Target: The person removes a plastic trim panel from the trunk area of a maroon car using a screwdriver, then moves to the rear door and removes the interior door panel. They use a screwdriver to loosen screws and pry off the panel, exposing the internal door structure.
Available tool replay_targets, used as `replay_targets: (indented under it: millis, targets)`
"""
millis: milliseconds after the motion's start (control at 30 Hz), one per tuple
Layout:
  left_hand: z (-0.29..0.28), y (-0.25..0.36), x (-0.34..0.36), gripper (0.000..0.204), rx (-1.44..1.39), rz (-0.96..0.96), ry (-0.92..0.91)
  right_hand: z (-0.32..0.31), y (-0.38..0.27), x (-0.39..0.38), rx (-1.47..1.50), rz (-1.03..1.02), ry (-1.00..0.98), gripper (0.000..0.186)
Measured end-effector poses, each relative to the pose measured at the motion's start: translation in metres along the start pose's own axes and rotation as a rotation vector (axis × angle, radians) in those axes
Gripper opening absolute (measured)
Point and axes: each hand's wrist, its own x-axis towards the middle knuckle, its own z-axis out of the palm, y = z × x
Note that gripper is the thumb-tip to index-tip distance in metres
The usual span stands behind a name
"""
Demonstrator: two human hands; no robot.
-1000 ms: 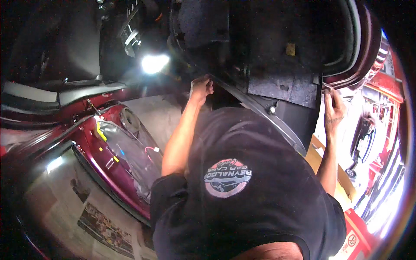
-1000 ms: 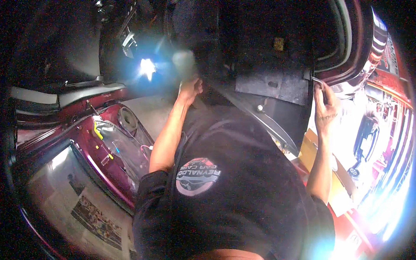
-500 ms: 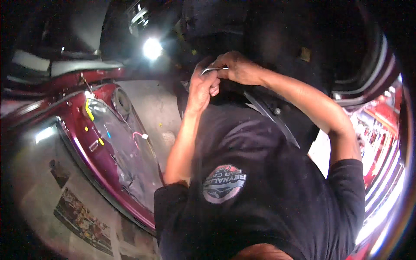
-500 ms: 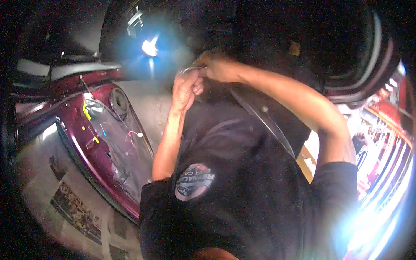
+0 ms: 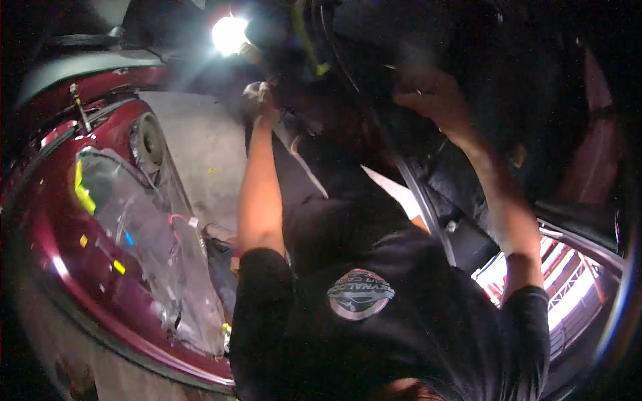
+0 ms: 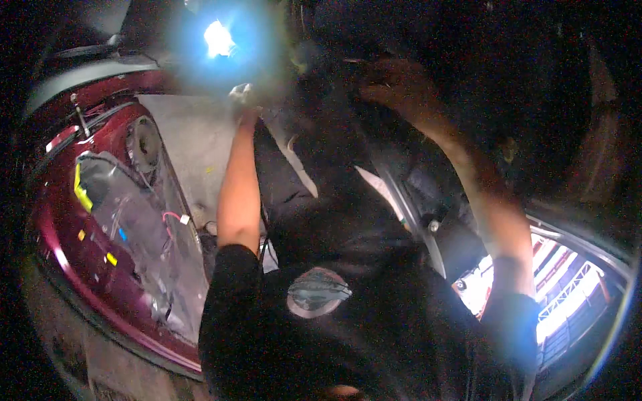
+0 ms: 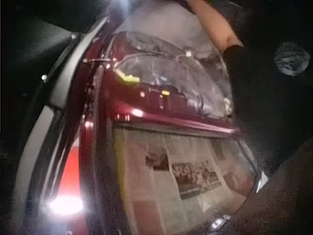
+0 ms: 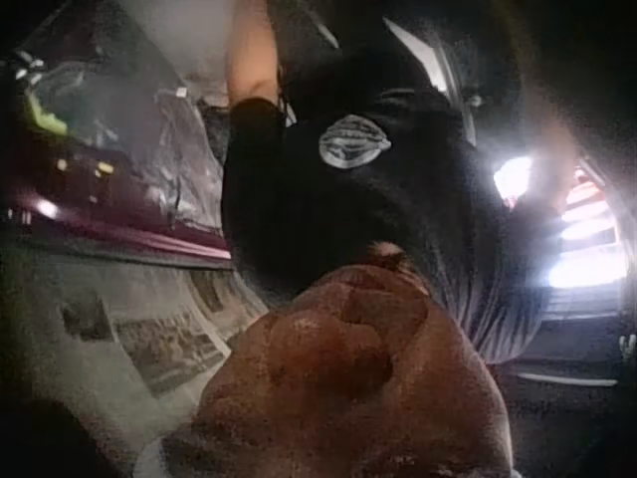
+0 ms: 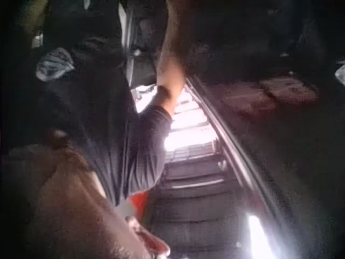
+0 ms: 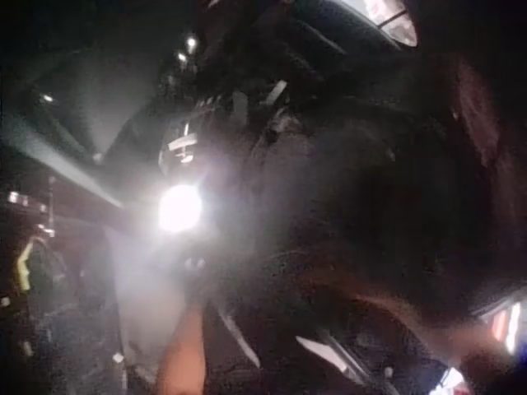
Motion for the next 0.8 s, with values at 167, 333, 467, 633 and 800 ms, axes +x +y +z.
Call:
replay_targets:
  millis: [167, 333, 467, 633, 800]
  targets:
    - [0.053, 0.003, 0.052, 0.036, 0.13, -0.633, -0.231, -0.027, 0.0, -0.01, 0.078, 0.362, 0.043, 0.027]
    - [0.048, 0.049, 0.066, 0.028, -0.002, -0.855, -0.299, -0.033, 0.014, -0.007, 0.092, 0.314, 0.013, 0.025]
    - [-0.025, 0.038, 0.026, 0.023, 0.307, 0.091, -0.371, -0.03, 0.019, 0.018, -0.037, 0.229, 0.023, 0.024]
    - [-0.091, 0.156, -0.061, 0.025, -0.533, -0.661, -0.291, -0.023, 0.033, 0.037, -0.047, -0.116, -0.051, 0.023]
    - [-0.118, 0.251, -0.105, 0.031, -0.146, -0.667, -0.59, -0.013, 0.025, 0.049, -0.28, -0.076, -0.184, 0.025]
